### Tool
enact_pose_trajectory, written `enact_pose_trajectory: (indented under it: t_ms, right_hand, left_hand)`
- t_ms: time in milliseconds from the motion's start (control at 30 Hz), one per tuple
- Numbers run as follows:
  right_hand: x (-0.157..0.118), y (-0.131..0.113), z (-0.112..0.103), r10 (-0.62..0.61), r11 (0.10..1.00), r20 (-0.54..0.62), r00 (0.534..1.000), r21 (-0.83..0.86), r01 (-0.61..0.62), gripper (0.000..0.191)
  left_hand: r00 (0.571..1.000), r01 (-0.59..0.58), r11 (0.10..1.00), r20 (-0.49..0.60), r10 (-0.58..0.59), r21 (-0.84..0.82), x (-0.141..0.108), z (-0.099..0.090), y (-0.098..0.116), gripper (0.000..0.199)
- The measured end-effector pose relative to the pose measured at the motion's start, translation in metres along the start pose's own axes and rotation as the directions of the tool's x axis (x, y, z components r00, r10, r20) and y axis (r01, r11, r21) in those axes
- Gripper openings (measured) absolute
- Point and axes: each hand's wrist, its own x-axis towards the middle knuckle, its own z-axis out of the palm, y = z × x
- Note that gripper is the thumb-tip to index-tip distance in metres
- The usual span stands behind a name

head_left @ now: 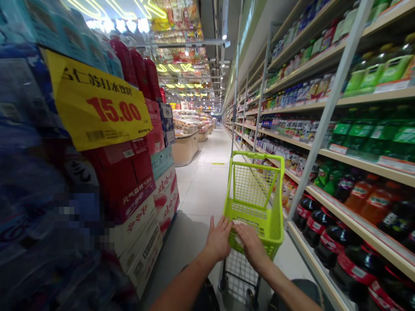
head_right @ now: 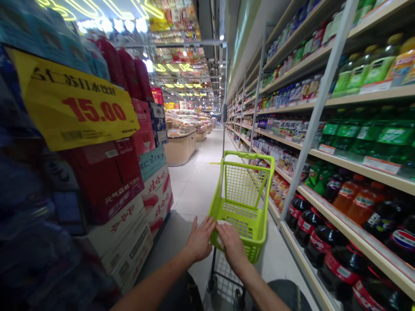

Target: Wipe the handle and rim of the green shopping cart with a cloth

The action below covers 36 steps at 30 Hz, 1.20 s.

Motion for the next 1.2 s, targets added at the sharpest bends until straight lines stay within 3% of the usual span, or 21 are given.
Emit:
enact_pose_trajectory:
  t_ms: [100, 233, 333, 433, 533, 633, 733, 833, 900, 1067, 1133, 1200]
  right_hand:
    - [-0.031, 0.022, -0.013, -0.050, 0.999, 0.006, 0.999, 0.010, 0.050, 0.051]
    - [-0.058, 0.049, -0.024, 0.105, 0.993, -0.068, 0.992, -0.042, -0.108, 0.056]
    - [-0.036, 0.032, -0.006, 0.138, 0.990, -0.111, 0.984, 0.004, -0.139, 0.057]
    - [-0.013, 0.014, 0.008, 0.073, 0.997, -0.090, 0.993, 0.042, -0.070, 0.061]
    - [-0.024, 0.025, -0.001, 0.031, 0.999, -0.040, 0.999, -0.005, -0.032, 0.060]
    - [-0.041, 0.035, -0.017, 0.133, 0.987, -0.041, 0.990, -0.087, -0.136, 0.058]
    - [-0.025, 0.018, -0.014, 0.211, 0.973, -0.039, 0.977, -0.085, -0.214, 0.054]
    - [0.003, -0.002, -0.001, 0.182, 0.982, 0.031, 0.983, -0.049, -0.180, 0.054]
    - [0.002, 0.001, -0.003, 0.175, 0.984, 0.069, 0.982, -0.029, -0.173, 0.053]
    - [-0.042, 0.033, -0.051, 0.359, 0.932, 0.004, 0.933, 0.041, -0.359, 0.044]
    - [-0.040, 0.032, -0.073, 0.440, 0.883, 0.018, 0.898, 0.171, -0.437, 0.037]
    - [-0.020, 0.021, -0.087, 0.492, 0.803, 0.104, 0.865, 0.330, -0.496, 0.032]
  left_hand:
    - [1.000, 0.018, 0.999, -0.023, -0.017, 0.038, -0.005, -0.003, -0.013, 0.059]
    - [0.999, -0.039, 0.996, -0.010, 0.040, 0.081, -0.008, -0.001, -0.017, 0.058]
    - [0.999, -0.049, 0.994, 0.003, 0.049, 0.099, -0.006, 0.001, -0.015, 0.064]
    - [0.997, -0.082, 0.989, 0.011, 0.081, 0.125, -0.003, -0.001, -0.014, 0.064]
    - [0.997, -0.082, 0.988, 0.015, 0.081, 0.134, -0.002, -0.005, -0.013, 0.060]
    - [0.998, -0.061, 0.992, 0.008, 0.061, 0.110, 0.000, -0.006, -0.009, 0.059]
    - [0.998, -0.066, 0.994, 0.007, 0.065, 0.087, 0.003, -0.004, -0.004, 0.060]
    - [0.997, -0.081, 0.990, 0.016, 0.080, 0.112, 0.005, 0.000, -0.003, 0.063]
    - [0.997, -0.073, 0.989, 0.017, 0.071, 0.127, 0.006, 0.002, -0.004, 0.063]
    - [0.998, -0.066, 0.992, -0.010, 0.067, 0.106, 0.008, 0.003, -0.005, 0.056]
    - [0.996, -0.083, 0.992, -0.025, 0.086, 0.100, 0.012, 0.000, -0.005, 0.051]
    - [0.991, -0.127, 0.987, -0.035, 0.131, 0.096, 0.019, -0.004, -0.006, 0.047]
